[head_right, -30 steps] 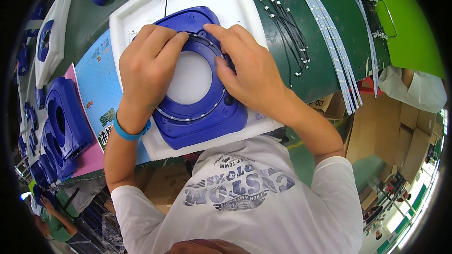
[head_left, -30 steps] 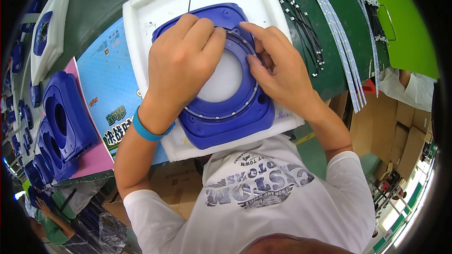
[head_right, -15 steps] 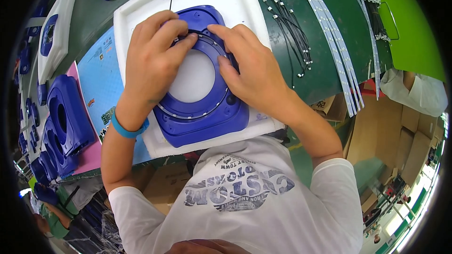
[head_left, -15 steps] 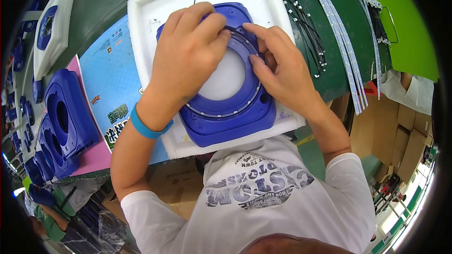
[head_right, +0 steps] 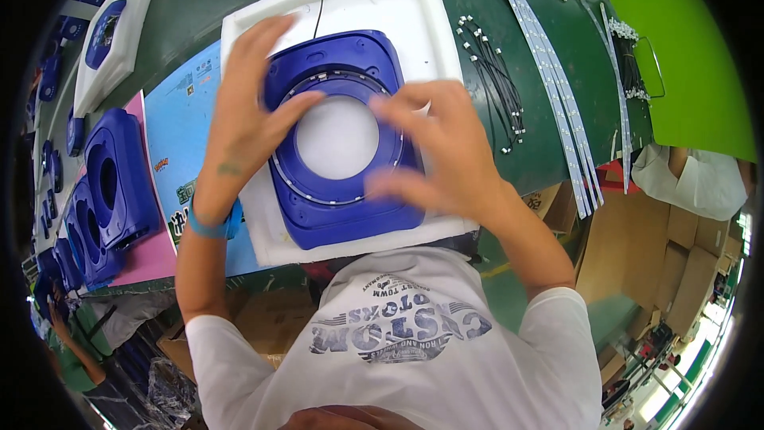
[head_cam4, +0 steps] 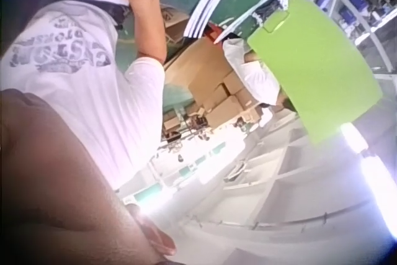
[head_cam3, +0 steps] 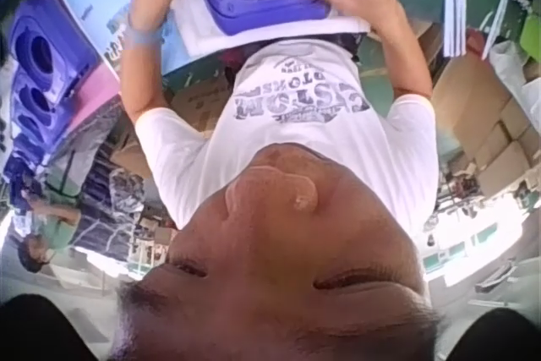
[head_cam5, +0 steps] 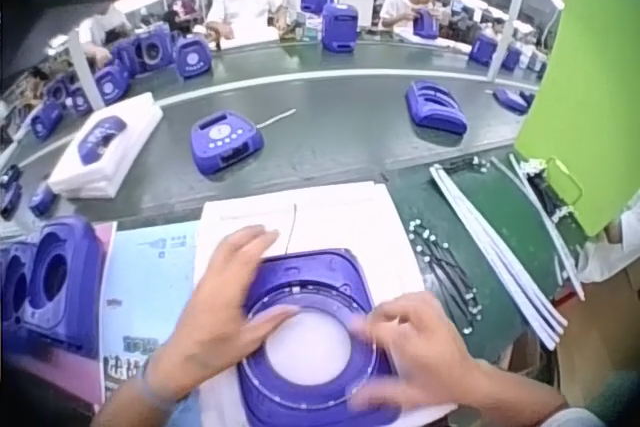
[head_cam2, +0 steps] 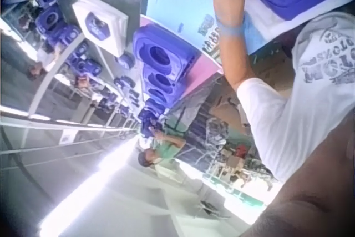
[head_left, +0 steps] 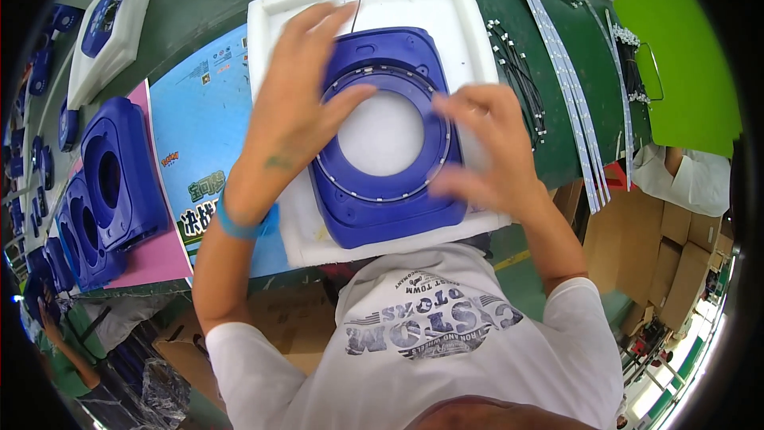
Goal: The person assembles circular electronic components into blue plastic housings by hand on a production line.
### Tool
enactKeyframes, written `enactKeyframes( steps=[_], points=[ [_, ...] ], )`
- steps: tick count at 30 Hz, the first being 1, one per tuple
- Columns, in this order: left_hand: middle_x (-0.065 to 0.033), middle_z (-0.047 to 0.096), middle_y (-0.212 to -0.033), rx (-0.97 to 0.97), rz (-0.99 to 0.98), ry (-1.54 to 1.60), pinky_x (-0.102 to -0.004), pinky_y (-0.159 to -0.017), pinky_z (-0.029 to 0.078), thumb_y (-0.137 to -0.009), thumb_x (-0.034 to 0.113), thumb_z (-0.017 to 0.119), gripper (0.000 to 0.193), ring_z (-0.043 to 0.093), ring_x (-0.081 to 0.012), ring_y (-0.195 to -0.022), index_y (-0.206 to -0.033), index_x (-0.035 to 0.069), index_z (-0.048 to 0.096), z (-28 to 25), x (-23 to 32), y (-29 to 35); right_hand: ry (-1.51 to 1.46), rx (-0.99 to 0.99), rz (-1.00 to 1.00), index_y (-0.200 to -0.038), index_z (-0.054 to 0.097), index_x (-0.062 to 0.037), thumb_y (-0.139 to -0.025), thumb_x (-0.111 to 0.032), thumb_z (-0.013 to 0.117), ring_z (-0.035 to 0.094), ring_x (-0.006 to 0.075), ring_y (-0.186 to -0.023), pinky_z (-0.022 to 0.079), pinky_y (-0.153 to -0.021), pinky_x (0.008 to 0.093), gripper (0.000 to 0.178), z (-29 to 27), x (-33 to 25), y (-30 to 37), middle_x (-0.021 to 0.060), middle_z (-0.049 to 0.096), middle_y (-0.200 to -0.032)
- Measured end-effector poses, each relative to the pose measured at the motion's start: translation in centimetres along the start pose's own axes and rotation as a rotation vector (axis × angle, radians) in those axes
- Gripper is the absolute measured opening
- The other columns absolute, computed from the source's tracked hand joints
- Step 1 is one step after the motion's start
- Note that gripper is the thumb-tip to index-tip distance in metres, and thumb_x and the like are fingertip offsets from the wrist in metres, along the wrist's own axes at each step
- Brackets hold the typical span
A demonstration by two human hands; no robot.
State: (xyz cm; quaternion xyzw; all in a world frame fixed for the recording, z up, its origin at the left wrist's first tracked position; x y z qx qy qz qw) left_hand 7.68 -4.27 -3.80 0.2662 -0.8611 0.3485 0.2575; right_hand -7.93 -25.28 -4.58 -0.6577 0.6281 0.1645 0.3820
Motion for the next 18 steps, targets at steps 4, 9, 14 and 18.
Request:
enactKeyframes(
  steps=[4,9,14,18],
  points=[
    [-0.0179,0.064,-0.145,0.038,-0.057,-0.150,-0.0439,-0.115,0.048,-0.090,0.011,0.087,0.069,0.061,-0.0351,-0.135,-0.152,0.005,0.058,-4.5,-1.9,5.2,0.166,-0.204,-0.470,-0.118,0.078,-0.0075,-0.079,-0.048,0.088,0.056,0.0387,-0.140,0.041,-0.116,0.0631,0.057,0.1,-3.6,2.9,0.0137,0.065,-0.148],
    [-0.0210,0.063,-0.146,0.190,-0.233,0.023,-0.0439,-0.115,0.048,-0.101,0.013,0.076,0.063,0.060,-0.0339,-0.137,-0.158,0.002,0.052,-2.9,-3.5,6.8,0.250,-0.209,-0.597,-0.101,0.073,-0.0041,-0.067,-0.036,0.091,0.055,0.0406,-0.145,0.039,-0.122,0.0662,0.050,0.2,-3.7,0.3,0.0128,0.065,-0.149],
    [-0.0221,0.060,-0.149,0.152,-0.248,-0.053,-0.0449,-0.121,0.043,-0.108,0.009,0.065,0.063,0.058,-0.0342,-0.142,-0.165,-0.001,0.042,-2.3,-3.6,7.6,0.515,0.140,-0.625,-0.112,0.072,-0.0007,-0.070,-0.024,0.095,0.054,0.0434,-0.145,0.043,-0.121,0.0550,0.054,-3.2,-0.6,-12.3,0.0166,0.065,-0.149],
    [-0.0259,0.060,-0.146,0.139,-0.156,-0.079,-0.0471,-0.116,0.044,-0.106,0.011,0.068,0.059,0.057,-0.0403,-0.133,-0.159,-0.004,0.047,-2.6,-2.8,7.1,0.672,0.353,-0.508,-0.124,0.068,0.0015,-0.088,-0.035,0.085,0.052,0.0419,-0.139,0.042,-0.117,0.0514,0.055,-4.1,4.8,-21.0,0.0198,0.063,-0.138]
  ],
)
Point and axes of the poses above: each hand's wrist, its own y-axis away from the middle knuckle, its own z-axis out of the palm, x = y × z, the point moved 2 cm from there along -y, towards the middle knuckle
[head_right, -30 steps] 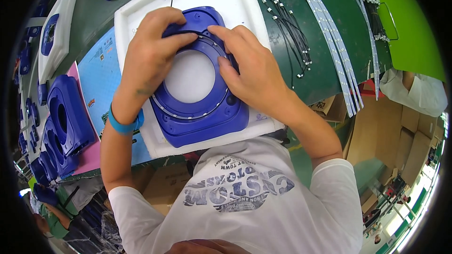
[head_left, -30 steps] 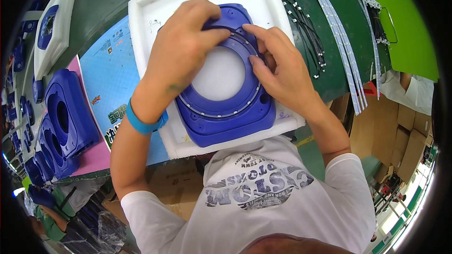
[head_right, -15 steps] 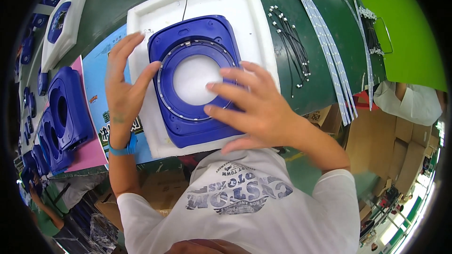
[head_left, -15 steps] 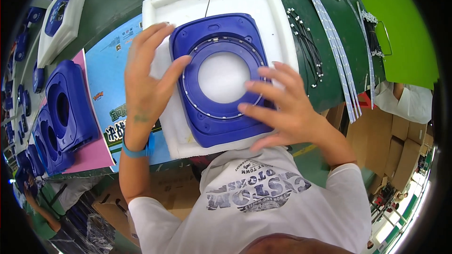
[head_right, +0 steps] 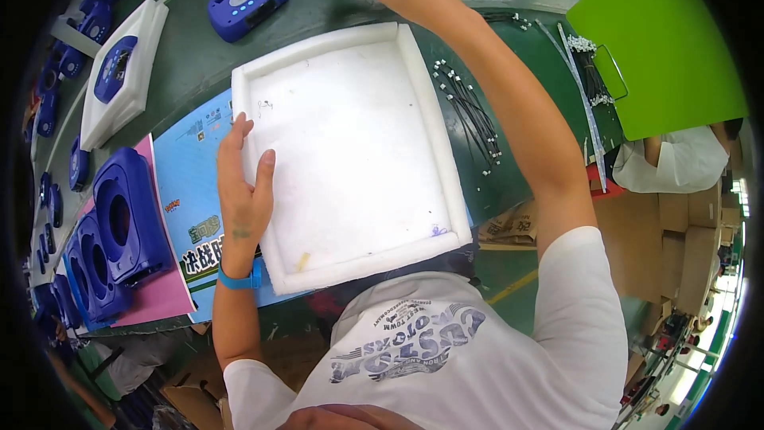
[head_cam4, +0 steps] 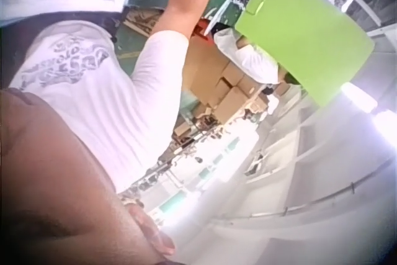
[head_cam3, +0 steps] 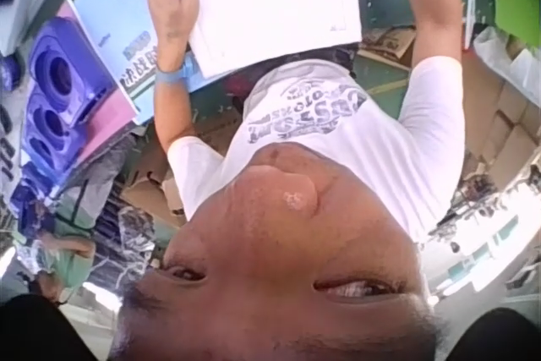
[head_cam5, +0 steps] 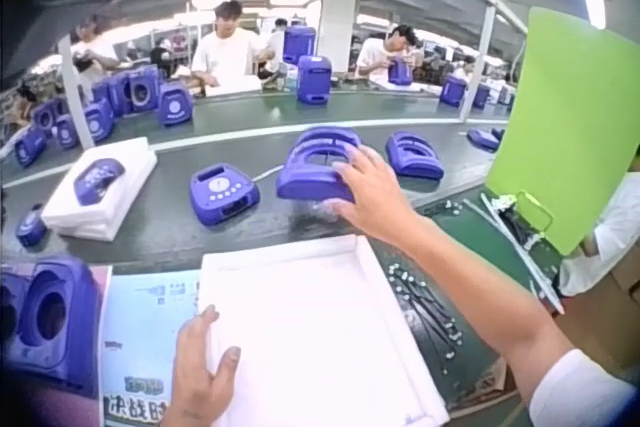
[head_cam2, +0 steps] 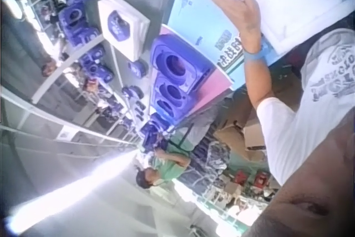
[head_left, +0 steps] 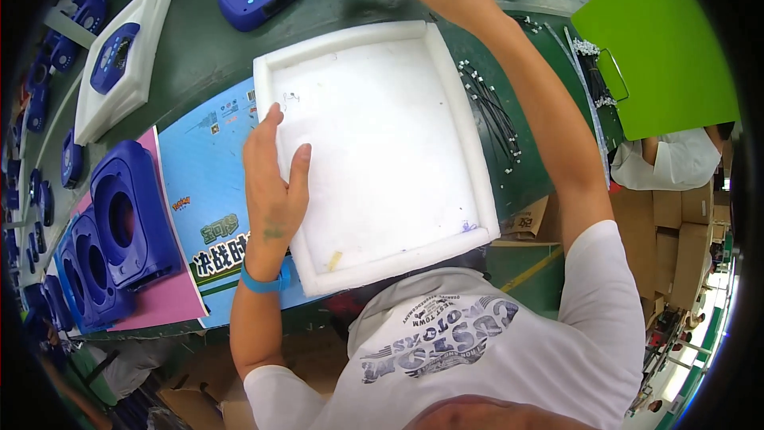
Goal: The person assembles circular electronic components into blue plastic housings by hand on a production line.
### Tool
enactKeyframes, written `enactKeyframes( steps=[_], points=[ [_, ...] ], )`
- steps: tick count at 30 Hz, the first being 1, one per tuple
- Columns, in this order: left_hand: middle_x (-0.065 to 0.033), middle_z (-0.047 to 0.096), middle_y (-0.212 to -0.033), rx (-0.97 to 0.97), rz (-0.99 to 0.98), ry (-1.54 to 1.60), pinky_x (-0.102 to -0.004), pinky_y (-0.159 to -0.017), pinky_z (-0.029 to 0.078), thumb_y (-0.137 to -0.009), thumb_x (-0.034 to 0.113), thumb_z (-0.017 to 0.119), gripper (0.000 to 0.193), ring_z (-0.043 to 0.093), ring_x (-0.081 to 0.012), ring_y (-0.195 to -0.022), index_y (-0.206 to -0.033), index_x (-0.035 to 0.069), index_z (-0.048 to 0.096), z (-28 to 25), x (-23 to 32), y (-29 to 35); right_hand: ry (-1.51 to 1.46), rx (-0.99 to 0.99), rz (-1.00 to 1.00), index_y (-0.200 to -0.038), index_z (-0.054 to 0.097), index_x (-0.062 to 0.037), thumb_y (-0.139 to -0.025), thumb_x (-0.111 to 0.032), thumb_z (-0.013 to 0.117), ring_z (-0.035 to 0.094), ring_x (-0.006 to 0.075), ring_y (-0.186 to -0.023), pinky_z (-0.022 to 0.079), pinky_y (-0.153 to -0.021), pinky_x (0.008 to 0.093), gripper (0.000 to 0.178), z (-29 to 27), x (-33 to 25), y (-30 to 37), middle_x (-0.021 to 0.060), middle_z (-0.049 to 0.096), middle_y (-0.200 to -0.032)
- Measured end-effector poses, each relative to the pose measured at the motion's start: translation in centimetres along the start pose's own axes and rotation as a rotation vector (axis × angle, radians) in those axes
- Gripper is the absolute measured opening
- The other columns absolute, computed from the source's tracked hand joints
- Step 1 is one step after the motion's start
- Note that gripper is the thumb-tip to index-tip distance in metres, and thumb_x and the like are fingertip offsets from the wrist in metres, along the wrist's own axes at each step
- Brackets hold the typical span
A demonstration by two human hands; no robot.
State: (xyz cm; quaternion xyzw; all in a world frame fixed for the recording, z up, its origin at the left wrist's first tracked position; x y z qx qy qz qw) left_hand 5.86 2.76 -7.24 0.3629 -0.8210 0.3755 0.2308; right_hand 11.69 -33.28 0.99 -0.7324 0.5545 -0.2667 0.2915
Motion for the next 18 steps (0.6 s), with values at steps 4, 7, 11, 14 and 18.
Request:
enactKeyframes(
  steps=[4,7,11,14,18],
  points=[
    [-0.0264,0.059,-0.145,-0.005,0.002,-0.025,-0.0478,-0.115,0.045,-0.102,0.009,0.072,0.058,0.057,-0.0419,-0.133,-0.155,-0.003,0.052,-0.1,-0.2,-0.2,-0.234,-0.284,0.079,-0.137,0.070,-0.0039,-0.094,-0.031,0.086,0.055,0.0374,-0.143,0.045,-0.120,0.0460,0.053,2.7,-2.5,3.5,0.0192,0.063,-0.151],
    [-0.0241,0.060,-0.146,-0.051,0.063,-0.090,-0.0494,-0.113,0.048,-0.095,0.005,0.078,0.056,0.057,-0.0446,-0.134,-0.149,0.001,0.061,-1.9,0.2,0.4,-0.552,-0.619,0.088,-0.138,0.069,-0.0044,-0.094,-0.025,0.085,0.065,0.0375,-0.132,0.048,-0.117,0.0452,0.051,-1.9,-11.6,7.6,0.0169,0.069,-0.144],
    [-0.0209,0.067,-0.138,-0.229,-0.017,-0.307,-0.0512,-0.111,0.049,-0.094,0.010,0.080,0.047,0.062,-0.0446,-0.128,-0.138,-0.001,0.068,-9.4,2.8,0.6,-0.591,-0.898,-0.129,-0.130,0.069,-0.0023,-0.086,-0.022,0.087,0.052,0.0348,-0.148,0.043,-0.122,0.0526,0.052,-8.5,-16.6,11.2,0.0179,0.059,-0.154],
    [-0.0225,0.068,-0.136,0.083,-0.099,-0.630,-0.0520,-0.108,0.050,-0.096,0.020,0.080,0.050,0.064,-0.0451,-0.126,-0.139,-0.002,0.067,-14.2,-1.4,1.9,-0.597,-0.732,-0.006,-0.128,0.070,-0.0039,-0.087,-0.020,0.086,0.053,0.0367,-0.148,0.041,-0.123,0.0530,0.047,-7.6,-16.3,13.9,0.0157,0.061,-0.152],
    [-0.0259,0.072,-0.132,0.210,-0.374,-1.200,-0.0519,-0.103,0.053,-0.096,0.042,0.079,0.068,0.068,-0.0455,-0.121,-0.144,-0.004,0.065,-21.1,-7.9,5.6,-0.669,-0.674,0.013,-0.124,0.070,-0.0036,-0.087,-0.015,0.085,0.056,0.0380,-0.142,0.042,-0.121,0.0529,0.041,-7.0,-16.9,13.9,0.0152,0.065,-0.146]
  ],
)
Point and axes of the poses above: each hand's wrist, its own y-axis away from the middle knuckle, its own z-axis out of the palm, x = y × z, the point moved 2 cm from there along -y, towards the middle knuckle
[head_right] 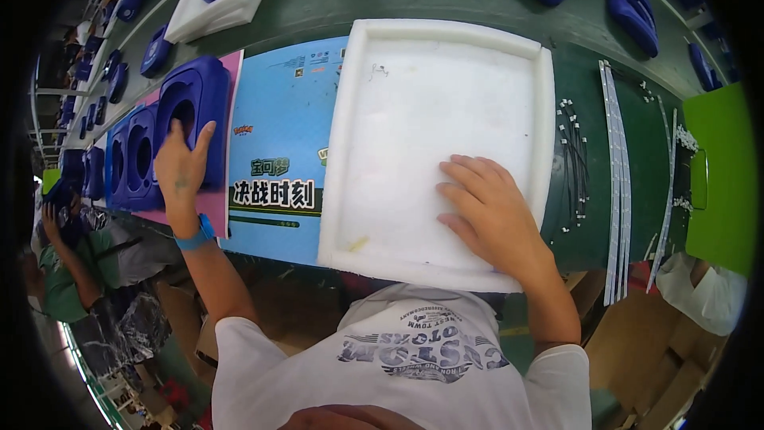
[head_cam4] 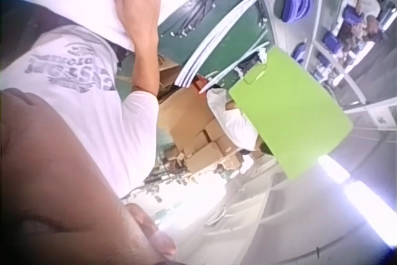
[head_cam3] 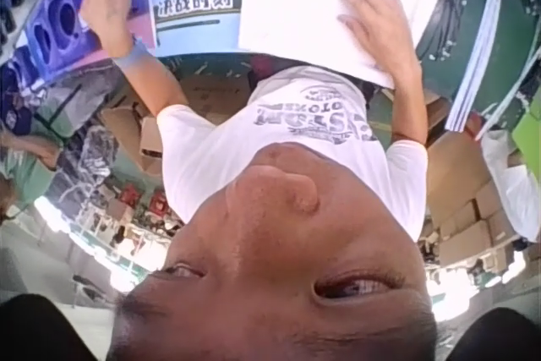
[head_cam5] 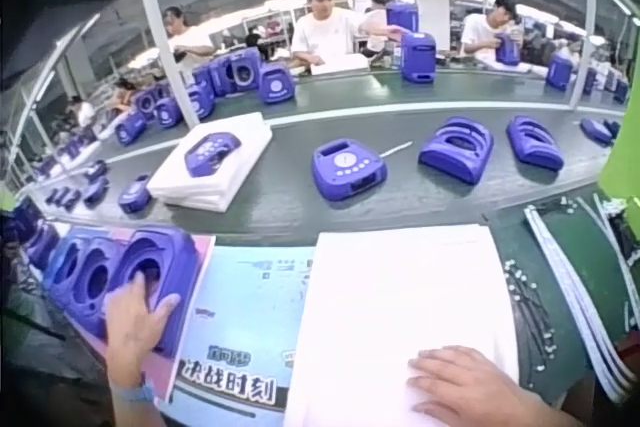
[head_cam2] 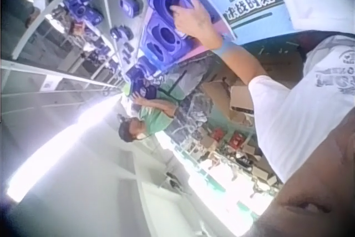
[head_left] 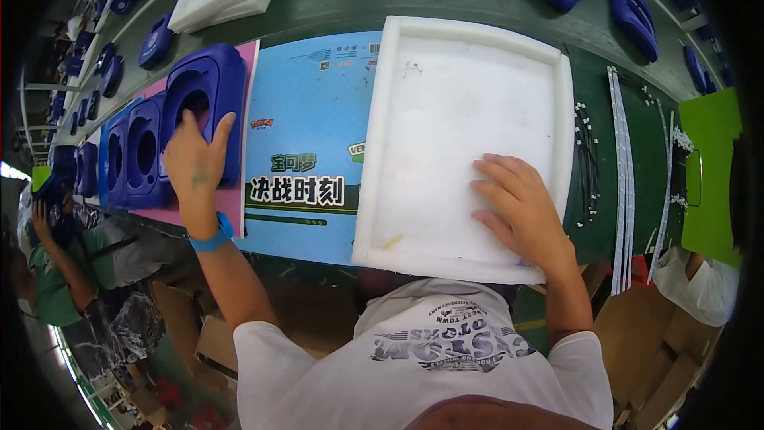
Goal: The person assembles circular electronic components into blue plastic housings by hand on a production line.
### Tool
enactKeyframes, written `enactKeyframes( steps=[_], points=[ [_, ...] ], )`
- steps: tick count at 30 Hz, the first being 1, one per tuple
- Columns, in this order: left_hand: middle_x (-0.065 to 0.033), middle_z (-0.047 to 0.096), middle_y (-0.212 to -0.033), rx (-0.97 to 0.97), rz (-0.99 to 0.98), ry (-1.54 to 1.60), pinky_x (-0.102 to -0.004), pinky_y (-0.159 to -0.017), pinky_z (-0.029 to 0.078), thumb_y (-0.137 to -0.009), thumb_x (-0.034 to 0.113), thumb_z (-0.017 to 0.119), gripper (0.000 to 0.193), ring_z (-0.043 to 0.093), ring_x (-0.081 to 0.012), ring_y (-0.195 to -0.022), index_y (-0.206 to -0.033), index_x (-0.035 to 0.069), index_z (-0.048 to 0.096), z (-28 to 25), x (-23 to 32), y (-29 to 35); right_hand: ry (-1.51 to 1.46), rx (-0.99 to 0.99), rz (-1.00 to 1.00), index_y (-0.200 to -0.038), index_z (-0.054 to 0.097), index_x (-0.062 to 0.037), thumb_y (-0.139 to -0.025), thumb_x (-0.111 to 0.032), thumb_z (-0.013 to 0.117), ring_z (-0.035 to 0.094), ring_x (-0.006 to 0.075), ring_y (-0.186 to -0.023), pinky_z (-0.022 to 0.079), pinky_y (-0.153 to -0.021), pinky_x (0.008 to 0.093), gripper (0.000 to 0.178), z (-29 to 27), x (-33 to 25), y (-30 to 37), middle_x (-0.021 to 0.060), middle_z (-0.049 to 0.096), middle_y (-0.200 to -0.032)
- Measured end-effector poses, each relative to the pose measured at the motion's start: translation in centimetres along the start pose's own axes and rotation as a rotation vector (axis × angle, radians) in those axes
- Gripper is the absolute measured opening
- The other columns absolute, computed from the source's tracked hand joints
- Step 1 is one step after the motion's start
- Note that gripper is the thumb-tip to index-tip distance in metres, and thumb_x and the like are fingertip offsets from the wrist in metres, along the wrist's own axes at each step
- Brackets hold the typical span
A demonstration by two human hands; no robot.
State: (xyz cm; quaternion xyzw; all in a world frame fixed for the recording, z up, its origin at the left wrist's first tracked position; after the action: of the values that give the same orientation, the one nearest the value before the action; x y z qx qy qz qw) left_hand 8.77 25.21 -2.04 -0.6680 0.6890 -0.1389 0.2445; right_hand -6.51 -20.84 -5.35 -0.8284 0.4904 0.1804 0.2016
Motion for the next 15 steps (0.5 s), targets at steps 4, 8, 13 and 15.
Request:
enactKeyframes(
  steps=[4,8,13,15],
  points=[
    [-0.0267,0.077,-0.112,-0.433,0.051,0.169,-0.0503,-0.091,0.059,-0.084,0.041,0.088,0.077,0.074,-0.0484,-0.100,-0.140,-0.005,0.065,0.0,1.2,-1.5,-0.046,0.017,0.005,-0.123,0.070,-0.0033,-0.087,-0.013,0.084,0.057,0.0387,-0.140,0.043,-0.120,0.0532,0.041,-0.3,0.6,0.0,0.0157,0.065,-0.144],
    [-0.0221,0.070,-0.141,-0.515,0.327,0.230,-0.0541,-0.118,0.046,-0.085,0.015,0.078,0.055,0.065,-0.0412,-0.131,-0.138,0.001,0.070,-1.5,0.3,-0.5,-0.044,0.029,0.012,-0.123,0.071,-0.0023,-0.087,-0.013,0.084,0.057,0.0392,-0.140,0.043,-0.120,0.0535,0.040,-0.3,0.4,0.4,0.0164,0.065,-0.144],
    [-0.0160,0.062,-0.156,-0.425,0.550,0.064,-0.0590,-0.130,0.031,-0.087,-0.011,0.058,0.052,0.043,-0.0442,-0.157,-0.130,0.010,0.079,-5.0,-1.1,-0.4,-0.036,0.033,0.009,-0.122,0.071,-0.0016,-0.083,-0.009,0.086,0.054,0.0404,-0.143,0.043,-0.120,0.0525,0.042,-0.1,0.3,0.5,0.0158,0.064,-0.147],
    [-0.0183,0.060,-0.158,-0.533,0.422,0.510,-0.0568,-0.129,0.032,-0.099,-0.004,0.063,0.042,0.036,-0.0436,-0.161,-0.136,0.009,0.076,-6.1,-0.3,0.8,-0.050,0.030,0.006,-0.121,0.071,-0.0010,-0.083,-0.008,0.086,0.055,0.0407,-0.143,0.043,-0.120,0.0522,0.042,-0.2,0.4,0.3,0.0165,0.064,-0.147]
  ],
)
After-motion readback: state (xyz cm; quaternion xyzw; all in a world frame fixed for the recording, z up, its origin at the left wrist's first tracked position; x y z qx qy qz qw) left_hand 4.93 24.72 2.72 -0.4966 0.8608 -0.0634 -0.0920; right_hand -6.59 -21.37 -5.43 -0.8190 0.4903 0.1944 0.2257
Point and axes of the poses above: each hand's wrist, its own y-axis away from the middle knuckle, its own z-axis out of the palm, x = y × z, the point moved 2 cm from there along -y, towards the middle knuckle
